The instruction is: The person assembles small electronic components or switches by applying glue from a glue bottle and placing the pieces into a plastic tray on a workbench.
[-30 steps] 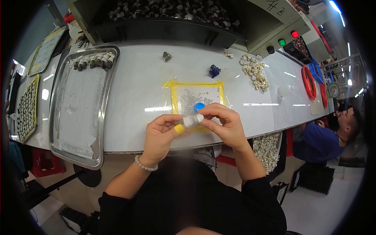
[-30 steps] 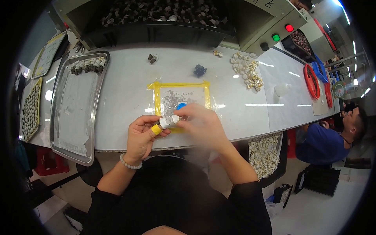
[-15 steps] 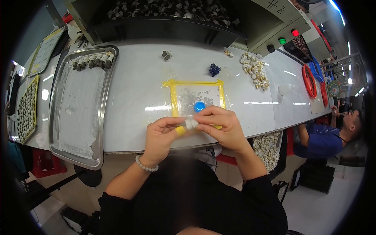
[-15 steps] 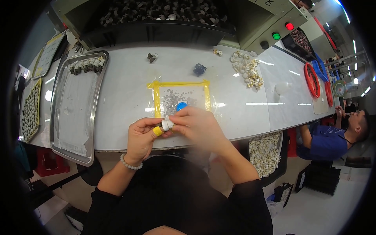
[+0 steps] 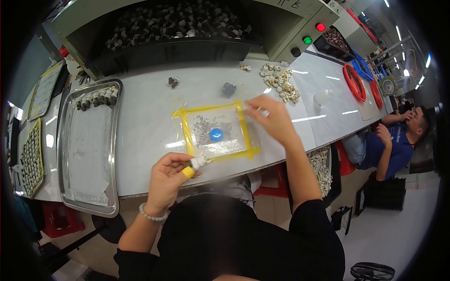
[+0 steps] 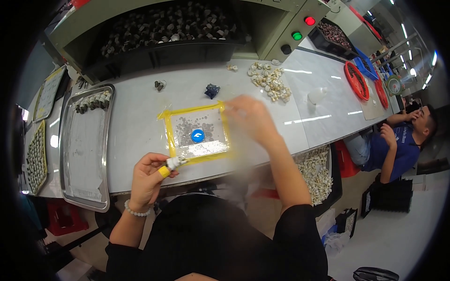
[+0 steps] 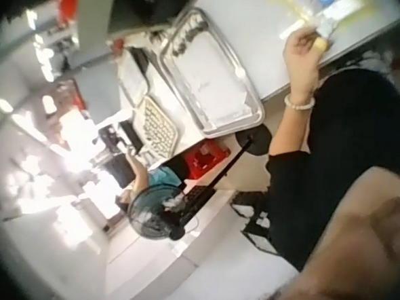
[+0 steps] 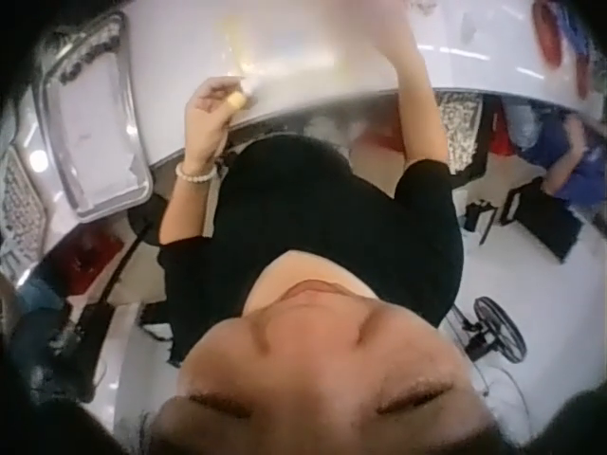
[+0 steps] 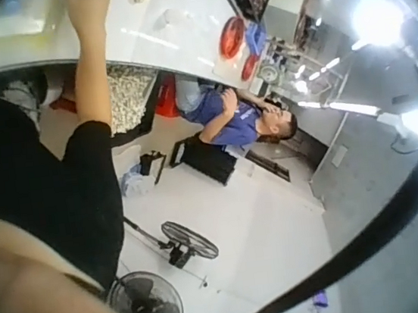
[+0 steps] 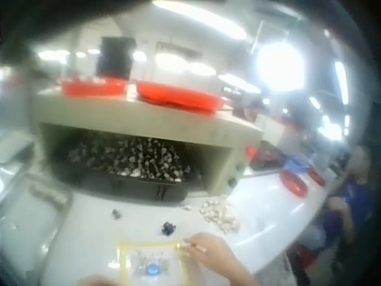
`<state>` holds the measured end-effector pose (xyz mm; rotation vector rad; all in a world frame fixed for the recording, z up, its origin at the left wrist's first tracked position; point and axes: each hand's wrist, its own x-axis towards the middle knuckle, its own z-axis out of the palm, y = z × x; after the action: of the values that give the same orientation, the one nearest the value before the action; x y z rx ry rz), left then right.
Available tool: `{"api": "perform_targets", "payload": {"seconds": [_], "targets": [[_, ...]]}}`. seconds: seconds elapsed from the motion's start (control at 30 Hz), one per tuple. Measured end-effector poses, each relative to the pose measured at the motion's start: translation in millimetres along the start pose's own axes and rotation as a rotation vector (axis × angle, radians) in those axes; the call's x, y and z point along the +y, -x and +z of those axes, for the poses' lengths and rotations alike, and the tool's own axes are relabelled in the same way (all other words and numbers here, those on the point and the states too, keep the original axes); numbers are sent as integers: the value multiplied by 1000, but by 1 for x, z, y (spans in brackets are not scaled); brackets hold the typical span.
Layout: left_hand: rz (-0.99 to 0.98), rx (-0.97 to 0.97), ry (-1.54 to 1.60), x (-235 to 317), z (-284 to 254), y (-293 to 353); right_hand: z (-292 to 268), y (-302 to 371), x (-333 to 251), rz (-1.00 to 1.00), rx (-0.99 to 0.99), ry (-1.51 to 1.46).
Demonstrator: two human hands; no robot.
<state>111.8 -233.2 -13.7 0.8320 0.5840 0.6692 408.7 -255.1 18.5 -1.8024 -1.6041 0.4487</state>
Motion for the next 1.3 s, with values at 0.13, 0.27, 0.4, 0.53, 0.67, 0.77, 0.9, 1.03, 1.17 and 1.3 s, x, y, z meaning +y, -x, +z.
{"api": "perform_targets", "payload": {"seconds": [0.13,0.27,0.4,0.53,0.67,0.77,0.9,1.03,1.17,1.3], "targets": [[130,112,-69,41,-25,18,-27,-40,63,-115,326,551],[447,388,-468,93,-76,21,-30,-57,92,-143,290,693],[634,695,-887,149,-168,3,-22,-56,81,-164,284,691],[630,941,-1072,173,-245,-27,-8,-36,45,-220,267,417],[544,1105,-1354,172,-267,-62,1,-3,19,-82,159,281],[541,1032,-1486,171,-255,-73,0,17,15,-80,132,219],[711,984,-1676,170,-260,-77,-3,34,1,-36,49,73],[773,564,-1375,149,-161,-94,2,40,-8,-16,16,19],[753,95,-1554,103,-64,-123,9,34,-13,-116,-3,-42],[912,-28,-1699,68,-43,-165,19,28,-22,-189,-25,-46]]}}
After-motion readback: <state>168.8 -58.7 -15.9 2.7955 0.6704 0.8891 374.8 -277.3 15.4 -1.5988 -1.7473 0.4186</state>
